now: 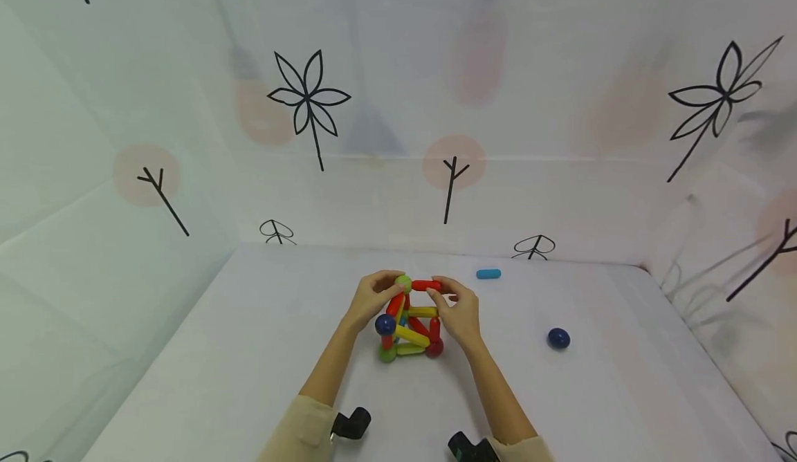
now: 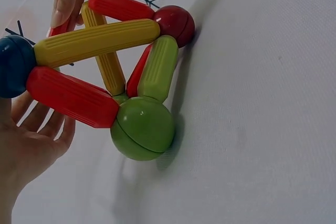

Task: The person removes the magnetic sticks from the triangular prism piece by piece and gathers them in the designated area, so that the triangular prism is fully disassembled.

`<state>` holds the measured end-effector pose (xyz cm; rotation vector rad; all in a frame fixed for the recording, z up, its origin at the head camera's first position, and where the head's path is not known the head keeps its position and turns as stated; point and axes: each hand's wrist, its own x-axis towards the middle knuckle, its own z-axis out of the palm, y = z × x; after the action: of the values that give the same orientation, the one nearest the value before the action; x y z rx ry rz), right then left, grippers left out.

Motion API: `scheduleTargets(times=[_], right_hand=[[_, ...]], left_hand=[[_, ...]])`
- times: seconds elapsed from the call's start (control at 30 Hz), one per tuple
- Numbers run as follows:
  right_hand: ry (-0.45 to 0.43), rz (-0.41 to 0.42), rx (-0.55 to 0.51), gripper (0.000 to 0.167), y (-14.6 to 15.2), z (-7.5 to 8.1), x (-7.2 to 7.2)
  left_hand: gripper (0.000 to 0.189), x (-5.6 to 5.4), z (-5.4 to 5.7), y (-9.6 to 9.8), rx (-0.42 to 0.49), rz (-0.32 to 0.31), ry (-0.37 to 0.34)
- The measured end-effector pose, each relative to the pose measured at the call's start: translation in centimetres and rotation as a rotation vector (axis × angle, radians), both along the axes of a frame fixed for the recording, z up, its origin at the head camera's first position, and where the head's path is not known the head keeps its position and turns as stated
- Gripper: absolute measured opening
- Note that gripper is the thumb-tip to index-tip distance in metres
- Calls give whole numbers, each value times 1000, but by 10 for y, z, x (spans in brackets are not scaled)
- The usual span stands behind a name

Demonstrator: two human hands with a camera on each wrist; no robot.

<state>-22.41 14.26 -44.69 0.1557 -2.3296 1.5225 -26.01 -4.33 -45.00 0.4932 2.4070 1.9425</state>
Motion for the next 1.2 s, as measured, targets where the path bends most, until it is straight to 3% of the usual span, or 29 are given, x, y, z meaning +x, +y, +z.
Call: scheduleTargets(times=[0.23, 0.33, 0.63, 0.93, 1.2], right_hand=[[152, -128, 6, 23, 2, -3, -1], [152, -174, -8, 24, 11, -3, -4], [-61, -142, -16, 31, 74, -4, -23], [-367, -158, 24, 46, 118, -32, -34], [-416, -158, 104, 46, 123, -48, -43]], left_hand=[[34, 0, -2, 1, 26, 13, -5], [34, 1, -2, 1, 31, 12, -14], [32, 2, 1, 1, 40, -1, -17], [34, 0, -4, 2, 54, -3, -5], [36, 0, -6, 3, 61, -1, -7]])
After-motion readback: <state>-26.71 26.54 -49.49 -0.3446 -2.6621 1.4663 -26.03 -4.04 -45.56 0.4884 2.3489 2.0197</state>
